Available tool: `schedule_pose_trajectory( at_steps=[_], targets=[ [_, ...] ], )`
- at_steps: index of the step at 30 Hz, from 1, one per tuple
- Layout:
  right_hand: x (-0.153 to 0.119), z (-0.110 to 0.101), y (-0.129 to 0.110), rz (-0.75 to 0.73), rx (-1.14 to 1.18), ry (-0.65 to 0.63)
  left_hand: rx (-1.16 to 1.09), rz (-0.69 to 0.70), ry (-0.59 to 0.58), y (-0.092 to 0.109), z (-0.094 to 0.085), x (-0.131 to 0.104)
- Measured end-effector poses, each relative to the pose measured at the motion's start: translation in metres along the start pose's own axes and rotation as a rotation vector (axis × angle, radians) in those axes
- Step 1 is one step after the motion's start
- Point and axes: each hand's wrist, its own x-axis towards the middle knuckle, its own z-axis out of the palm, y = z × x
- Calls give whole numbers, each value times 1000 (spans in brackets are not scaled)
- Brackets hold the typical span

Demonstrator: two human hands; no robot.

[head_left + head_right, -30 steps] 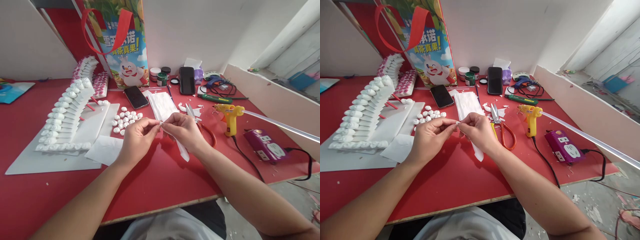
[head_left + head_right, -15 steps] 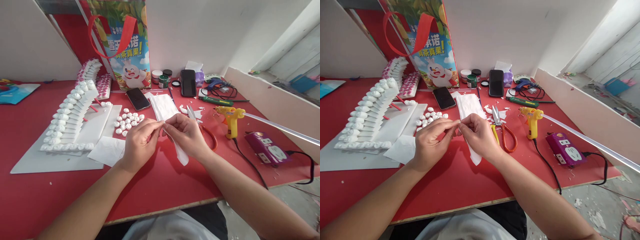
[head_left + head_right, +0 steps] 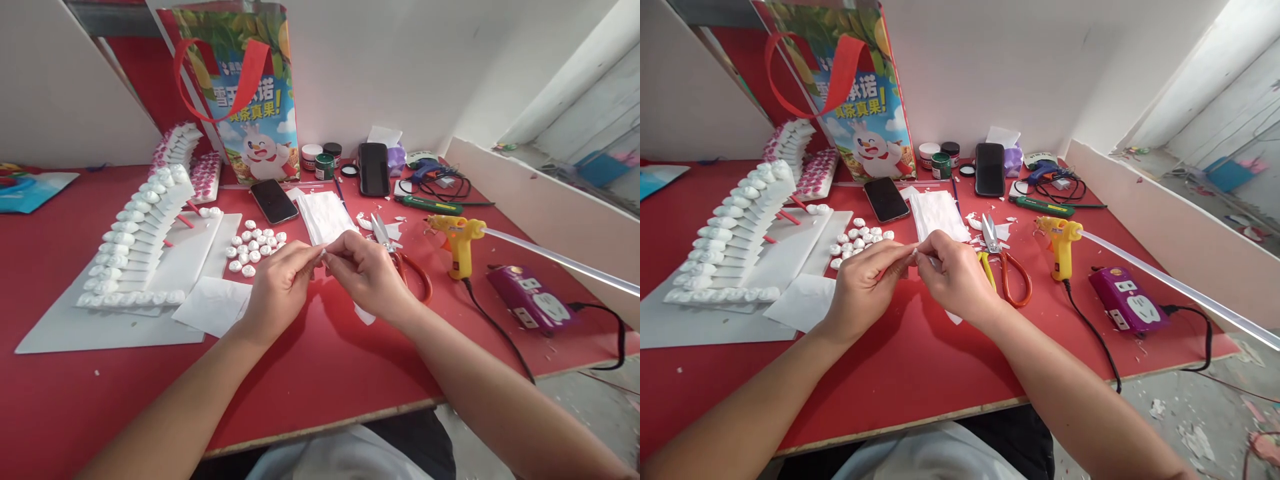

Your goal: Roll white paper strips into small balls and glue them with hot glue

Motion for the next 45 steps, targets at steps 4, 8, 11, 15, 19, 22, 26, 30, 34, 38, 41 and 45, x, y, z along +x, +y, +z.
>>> schedule_pose_trajectory(
  at_steps=[4,8,11,15,19,22,26,30,34,38,41,45],
  targets=[
    [2,1,-1,71,173,-5,80,-15,51,5,2,2],
    [10,-9,-2,374,633,-86,-10,-240,32,4,0,2],
    [16,-19,1,606,833,-201,-95,-337,28,-2,-3,2],
    [18,-21,5,645,891,-370,-79,-311,38,-4,-5,3],
    [15,-16,3,579,764,-261,-161,-363,32,0,-4,2],
    [14,-12,2,493,631,-177,-241,-466,44,1,-3,2],
    [12,-8,4,339,449,-114,-275,-549,63,3,-3,2],
    [11,-6,3,258,291,-93,-257,-531,58,5,-2,2],
    [11,-4,1,297,322,-57,-348,-603,56,3,1,2],
    [9,2,1,291,373,-7,-371,-622,100,2,4,1],
    [4,7,0,175,144,84,-233,-497,110,6,6,1],
    [-2,11,-3,86,-16,128,47,-182,153,8,8,0]
  ],
)
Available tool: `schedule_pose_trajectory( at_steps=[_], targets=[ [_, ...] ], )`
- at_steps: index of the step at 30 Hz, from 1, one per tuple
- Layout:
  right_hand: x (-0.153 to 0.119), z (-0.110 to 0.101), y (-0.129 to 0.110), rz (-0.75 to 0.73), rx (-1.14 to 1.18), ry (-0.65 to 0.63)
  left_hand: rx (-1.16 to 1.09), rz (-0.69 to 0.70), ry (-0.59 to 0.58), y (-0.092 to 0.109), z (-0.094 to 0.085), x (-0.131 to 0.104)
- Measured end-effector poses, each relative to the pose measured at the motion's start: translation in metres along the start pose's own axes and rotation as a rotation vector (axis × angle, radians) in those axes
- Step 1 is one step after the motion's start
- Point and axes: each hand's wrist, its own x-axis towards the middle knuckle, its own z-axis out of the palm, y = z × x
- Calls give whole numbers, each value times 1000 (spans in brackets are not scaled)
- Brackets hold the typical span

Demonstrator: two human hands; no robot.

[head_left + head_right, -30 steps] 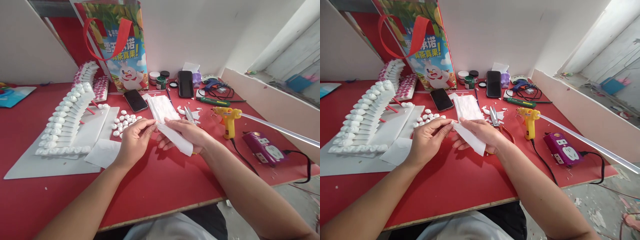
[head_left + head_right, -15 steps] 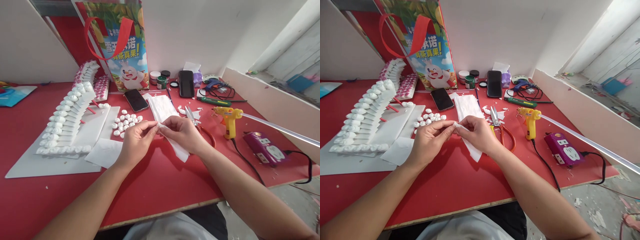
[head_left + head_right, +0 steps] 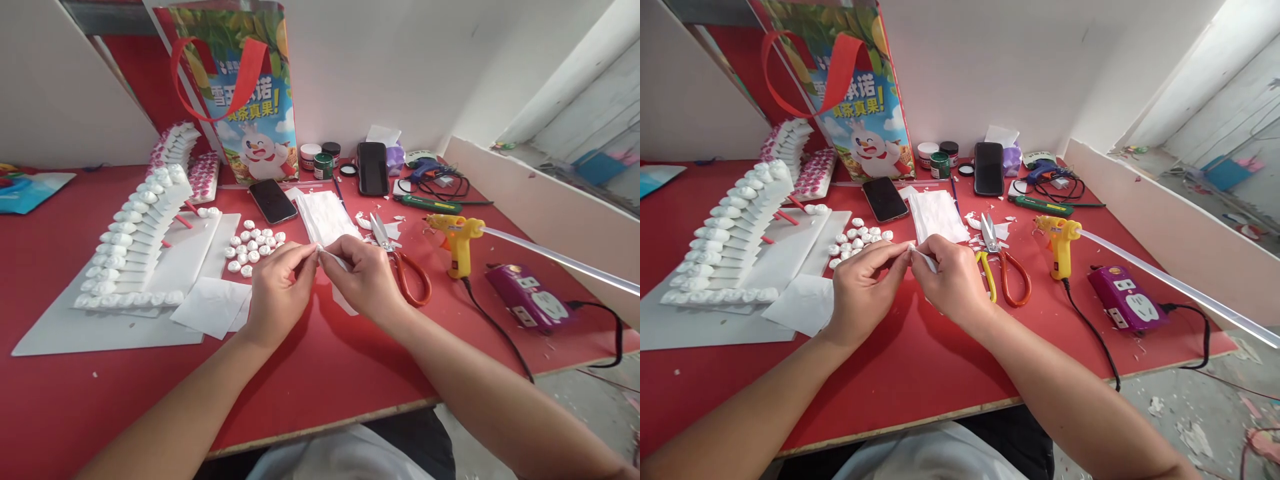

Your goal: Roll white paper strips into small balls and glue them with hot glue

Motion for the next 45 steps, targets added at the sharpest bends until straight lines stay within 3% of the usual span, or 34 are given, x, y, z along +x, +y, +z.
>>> schedule_pose_trajectory(
  at_steps=[4,7,14,16,18,20,23,25,27,29,31,33,35,40,45],
  targets=[
    [-2,-1,-2,-2,52,-33,124,184,31,-4,1,-4],
    [-2,-3,-3,0,67,-18,81,201,-12,-4,-1,-5],
    [-2,-9,0,-208,21,-5,-374,-197,-117,-6,-5,3],
    [-1,-9,1,-243,-32,-11,-439,-252,-149,-9,-5,4],
    [-1,-8,2,-267,-63,-13,-372,-183,-150,-11,-5,4],
    [0,-7,2,-273,-79,-9,-221,-22,-121,-11,-5,4],
    [2,-8,1,-218,-75,-4,3,189,-58,-9,-6,3],
    [6,-14,0,-102,18,-16,68,206,-34,-7,-7,4],
    [12,-22,-1,107,227,-80,35,136,-56,-5,-9,6],
    [18,-30,1,373,522,-246,-42,57,-107,-4,-12,7],
    [23,-34,3,589,818,-495,-89,39,-142,-4,-14,9],
    [25,-33,5,684,1020,-714,-95,59,-143,-4,-17,10],
    [24,-31,7,674,1112,-798,-83,91,-122,-5,-18,11],
    [19,-28,4,551,1097,-678,-68,144,-138,-6,-18,10],
    [18,-28,-1,422,877,-635,-91,148,-146,-7,-18,11]
  ],
)
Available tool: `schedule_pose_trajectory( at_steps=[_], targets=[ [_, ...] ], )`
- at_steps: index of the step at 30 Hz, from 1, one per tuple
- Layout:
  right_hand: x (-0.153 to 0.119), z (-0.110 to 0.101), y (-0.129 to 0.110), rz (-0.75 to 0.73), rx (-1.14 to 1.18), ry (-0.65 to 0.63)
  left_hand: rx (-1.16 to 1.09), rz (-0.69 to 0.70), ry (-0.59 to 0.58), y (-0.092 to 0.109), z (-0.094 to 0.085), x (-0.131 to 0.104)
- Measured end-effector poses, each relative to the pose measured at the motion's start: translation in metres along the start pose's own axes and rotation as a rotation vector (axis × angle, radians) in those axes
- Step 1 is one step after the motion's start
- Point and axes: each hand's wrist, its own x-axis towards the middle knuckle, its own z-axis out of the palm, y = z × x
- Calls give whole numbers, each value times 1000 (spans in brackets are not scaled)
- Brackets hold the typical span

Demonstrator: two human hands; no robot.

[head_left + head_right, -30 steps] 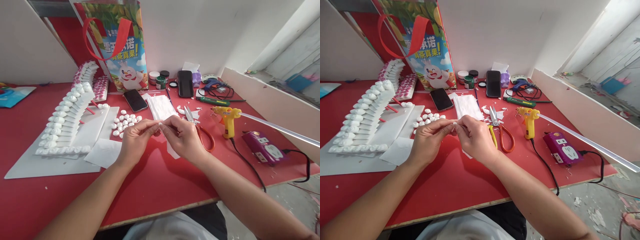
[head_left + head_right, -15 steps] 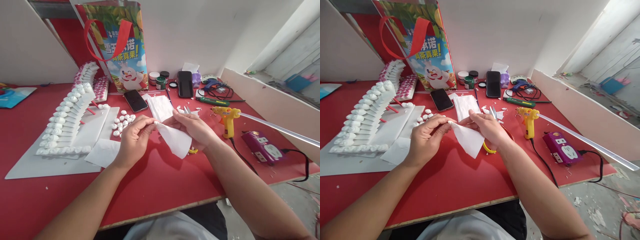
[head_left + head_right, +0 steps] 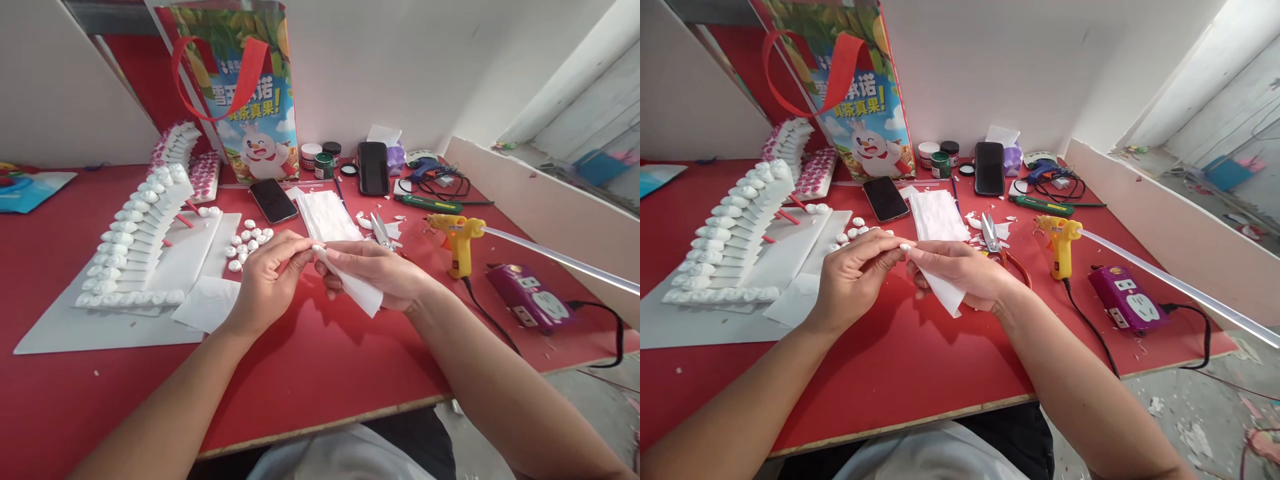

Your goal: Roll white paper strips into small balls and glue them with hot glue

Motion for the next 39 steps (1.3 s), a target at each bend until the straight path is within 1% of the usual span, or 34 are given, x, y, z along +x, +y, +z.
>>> schedule_pose_trajectory(
  at_steps=[4,7,9,11,13,18,21,24,28,30,32,34,37,39],
  targets=[
    [1,-1,1,-65,-255,127,8,-31,1,0,0,0],
    [0,0,3,-82,-395,225,-7,-64,8,1,0,0],
    [0,2,3,-105,-410,296,-19,-80,11,2,0,0],
    [0,4,4,-141,-363,351,-22,-93,13,2,0,0],
    [1,6,4,-140,-300,351,-17,-94,12,1,0,0],
    [3,2,4,-82,-188,230,38,-57,-19,-1,0,-2],
    [4,-3,6,-37,-179,222,76,-38,-28,-2,0,-2],
    [5,-7,8,-52,-200,226,81,-54,-45,-2,0,-2],
    [6,-7,8,-103,-341,271,54,-87,-19,-1,2,-3],
    [6,-4,8,-154,-413,318,51,-101,4,1,4,-3],
    [6,0,9,-208,-509,390,46,-123,25,1,5,-2],
    [5,4,11,-253,-653,472,38,-154,41,1,7,-2],
    [4,8,16,-327,-918,559,38,-198,52,1,9,-3],
    [4,11,19,-391,-1034,618,59,-195,55,3,12,-4]
  ],
)
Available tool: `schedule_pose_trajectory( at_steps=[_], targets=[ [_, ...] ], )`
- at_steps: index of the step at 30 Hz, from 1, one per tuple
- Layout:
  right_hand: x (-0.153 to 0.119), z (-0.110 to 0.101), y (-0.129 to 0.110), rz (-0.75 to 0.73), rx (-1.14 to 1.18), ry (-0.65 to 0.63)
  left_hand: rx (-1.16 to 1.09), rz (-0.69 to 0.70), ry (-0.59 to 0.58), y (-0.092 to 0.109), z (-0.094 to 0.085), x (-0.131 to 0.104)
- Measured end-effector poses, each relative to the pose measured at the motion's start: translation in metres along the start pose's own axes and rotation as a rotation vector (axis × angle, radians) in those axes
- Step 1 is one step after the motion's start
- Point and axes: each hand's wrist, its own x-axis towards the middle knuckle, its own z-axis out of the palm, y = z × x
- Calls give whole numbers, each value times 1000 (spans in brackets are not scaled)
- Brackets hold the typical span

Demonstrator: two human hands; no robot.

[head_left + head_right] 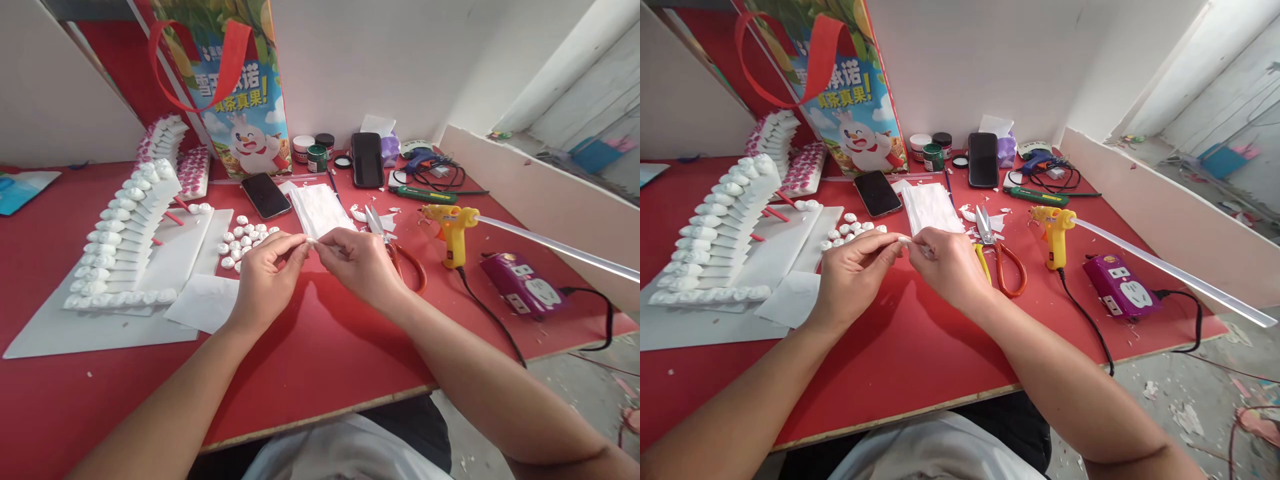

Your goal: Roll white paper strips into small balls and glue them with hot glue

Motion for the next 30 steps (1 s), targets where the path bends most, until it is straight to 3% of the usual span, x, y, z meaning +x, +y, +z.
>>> schedule_pose_trajectory(
  at_steps=[5,9,13,16,22,26,30],
  targets=[
    [-5,10,-7,7,53,140,175,190,99,4,5,-2],
    [-9,13,-10,28,189,92,362,350,174,0,5,-2],
    [-10,9,-11,-8,269,63,373,443,158,-3,5,-2],
    [-10,4,-10,-23,241,83,267,385,124,0,3,-1],
    [-8,0,-7,-110,123,1,-67,94,-39,-1,-6,4],
    [-6,2,-5,-72,155,-29,4,153,-42,-4,-6,3],
    [2,-4,-3,147,454,-162,104,156,17,-1,-5,2]
  ],
)
